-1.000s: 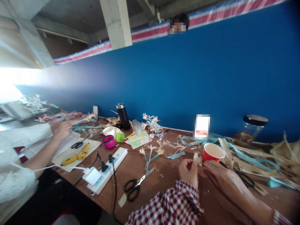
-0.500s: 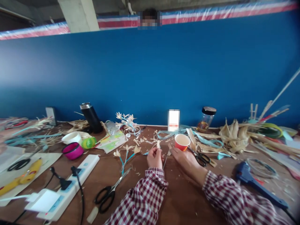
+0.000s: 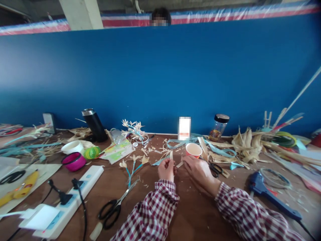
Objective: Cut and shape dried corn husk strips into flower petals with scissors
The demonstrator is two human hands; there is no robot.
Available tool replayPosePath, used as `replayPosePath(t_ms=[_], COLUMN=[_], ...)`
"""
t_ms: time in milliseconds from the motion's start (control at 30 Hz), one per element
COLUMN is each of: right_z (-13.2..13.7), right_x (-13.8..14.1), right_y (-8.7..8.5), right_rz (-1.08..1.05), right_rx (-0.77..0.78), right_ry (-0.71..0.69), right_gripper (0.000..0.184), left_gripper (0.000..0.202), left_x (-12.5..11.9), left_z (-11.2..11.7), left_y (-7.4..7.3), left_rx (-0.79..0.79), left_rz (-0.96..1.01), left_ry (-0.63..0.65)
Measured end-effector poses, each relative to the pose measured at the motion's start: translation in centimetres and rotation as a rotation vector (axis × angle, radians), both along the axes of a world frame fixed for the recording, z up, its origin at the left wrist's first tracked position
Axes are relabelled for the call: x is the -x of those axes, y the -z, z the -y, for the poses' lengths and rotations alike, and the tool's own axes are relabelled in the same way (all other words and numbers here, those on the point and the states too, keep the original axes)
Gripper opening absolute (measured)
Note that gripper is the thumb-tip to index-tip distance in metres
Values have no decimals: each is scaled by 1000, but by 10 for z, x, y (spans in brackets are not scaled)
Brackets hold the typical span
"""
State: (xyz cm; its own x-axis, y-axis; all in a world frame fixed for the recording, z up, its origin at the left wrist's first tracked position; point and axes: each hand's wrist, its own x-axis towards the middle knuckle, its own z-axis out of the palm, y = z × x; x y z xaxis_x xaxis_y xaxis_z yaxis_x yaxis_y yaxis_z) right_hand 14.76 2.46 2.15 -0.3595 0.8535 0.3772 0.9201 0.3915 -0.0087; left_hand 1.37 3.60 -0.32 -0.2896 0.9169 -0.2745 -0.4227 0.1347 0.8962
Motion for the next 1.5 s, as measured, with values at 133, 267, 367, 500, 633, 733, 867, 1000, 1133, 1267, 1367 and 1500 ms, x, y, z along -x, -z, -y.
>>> replayPosePath(t_ms=[133, 267, 367, 500, 633, 733, 867, 1000, 1133, 1267, 1367, 1500], right_z=[7, 18, 26, 31, 31, 32, 31, 30, 30, 32, 35, 36], right_x=[-9, -15, -19, -21, -22, -22, -23, -23, -22, -22, -21, -20], right_y=[-5, -5, -2, 6, 10, 11, 12, 13, 15, 15, 14, 16], right_rz=[-235, -490, -448, -319, -289, -294, -310, -364, -386, -466, -492, -454], right_rx=[-68, -178, -240, -221, -219, -194, -170, -159, -163, -195, -197, -141], right_ry=[41, -48, -167, -291, -301, -293, -292, -253, -219, -229, -256, -288], right_gripper=[19, 15, 16, 20, 22, 22, 20, 20, 20, 20, 20, 21], left_gripper=[13, 15, 22, 27, 29, 34, 38, 32, 20, 15, 16, 20], left_x=[-4, -11, -16, -20, -21, -21, -20, -19, -17, -15, -15, -17], left_z=[4, 15, 22, 25, 24, 25, 24, 21, 18, 18, 19, 23], left_y=[2, -2, -2, 2, 4, 6, 9, 9, 7, 5, 5, 5], left_rx=[30, 55, 42, 65, 68, 38, -6, 42, 51, 72, 62, 2], left_rz=[47, 124, 191, 176, 172, 215, 218, 162, 39, -23, -84, -159], left_ry=[65, 218, 336, 368, 358, 345, 351, 324, 249, 256, 277, 287])
